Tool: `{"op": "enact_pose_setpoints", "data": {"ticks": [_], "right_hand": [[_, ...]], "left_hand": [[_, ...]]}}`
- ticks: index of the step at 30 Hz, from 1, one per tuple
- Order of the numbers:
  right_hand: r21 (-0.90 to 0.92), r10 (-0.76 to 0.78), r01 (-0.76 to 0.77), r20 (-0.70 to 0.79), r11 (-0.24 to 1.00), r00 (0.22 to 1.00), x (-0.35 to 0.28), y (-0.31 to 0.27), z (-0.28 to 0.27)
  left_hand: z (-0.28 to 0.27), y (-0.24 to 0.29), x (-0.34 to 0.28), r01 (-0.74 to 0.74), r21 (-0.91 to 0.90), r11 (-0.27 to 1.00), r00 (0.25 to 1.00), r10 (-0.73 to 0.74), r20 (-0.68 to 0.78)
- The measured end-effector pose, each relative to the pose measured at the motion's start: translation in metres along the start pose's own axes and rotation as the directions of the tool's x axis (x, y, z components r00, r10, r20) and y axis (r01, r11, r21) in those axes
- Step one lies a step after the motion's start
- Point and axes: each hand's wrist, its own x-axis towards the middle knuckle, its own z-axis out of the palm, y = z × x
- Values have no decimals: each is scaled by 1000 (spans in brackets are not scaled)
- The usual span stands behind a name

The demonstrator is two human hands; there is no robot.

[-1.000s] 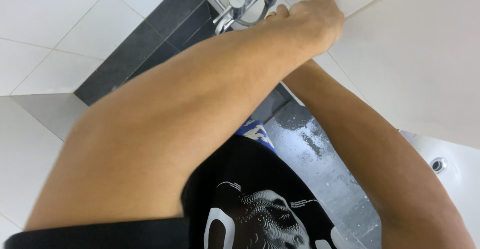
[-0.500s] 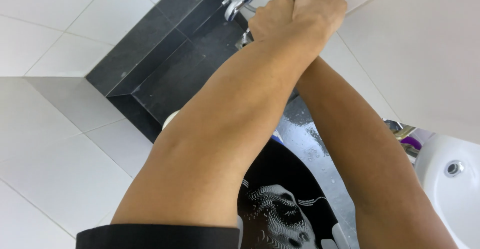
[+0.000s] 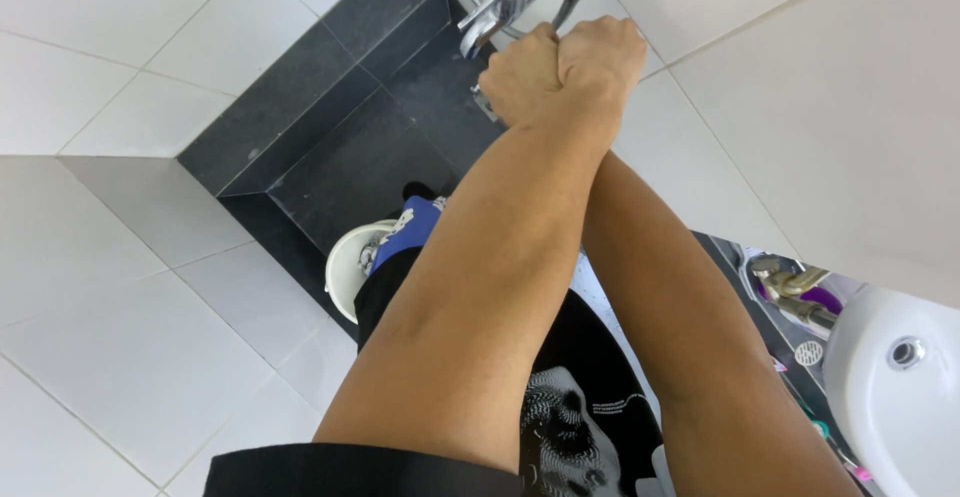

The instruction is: The person wipes the white tiled walls and the chrome shower fixtures with a red cloth. They clean the area around the shower head, the vertical pipe, and the floor drain, moving the cloth over various surfaces in the shower stall.

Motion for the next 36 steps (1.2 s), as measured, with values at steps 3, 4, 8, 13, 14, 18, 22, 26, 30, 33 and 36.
{"op": "enact_pose_setpoints", "data": {"ticks": [3,4,8,13,14,18,22,26,30,33,36], "right_hand": [[37,-1,2,-37,999,999,7,0,11],[33,12,-10,-37,999,999,8,-1,14],[86,31,-25,-71,996,997,5,-4,19],[239,40,16,-229,971,973,-3,-20,34],[236,41,61,-406,970,913,-21,-25,28],[438,260,119,-706,891,658,-38,-82,87],[552,343,183,-709,814,616,-79,-127,119],[726,417,171,172,-666,893,-86,-141,137],[-451,323,260,-68,-854,944,-112,-106,108],[-438,453,497,209,-749,867,-95,-90,136],[-350,589,635,240,-689,772,-62,-82,205]], "left_hand": [[-1,0,-1,-31,-14,999,998,32,45],[4,1,2,-40,-10,999,999,40,36],[-1,4,-7,-35,98,995,998,31,50],[3,-13,-25,-117,159,980,991,104,85],[10,-18,-23,-137,36,990,990,136,29],[14,-45,-36,-226,-79,971,969,216,-119],[14,-60,-69,-286,-143,948,923,232,-306],[34,-55,-93,-554,-280,784,749,323,-579],[50,-42,-122,-760,-420,495,580,227,-782],[70,-29,-133,-722,-543,429,615,37,-787],[82,-14,-129,-661,-730,173,696,-223,-683]]}}
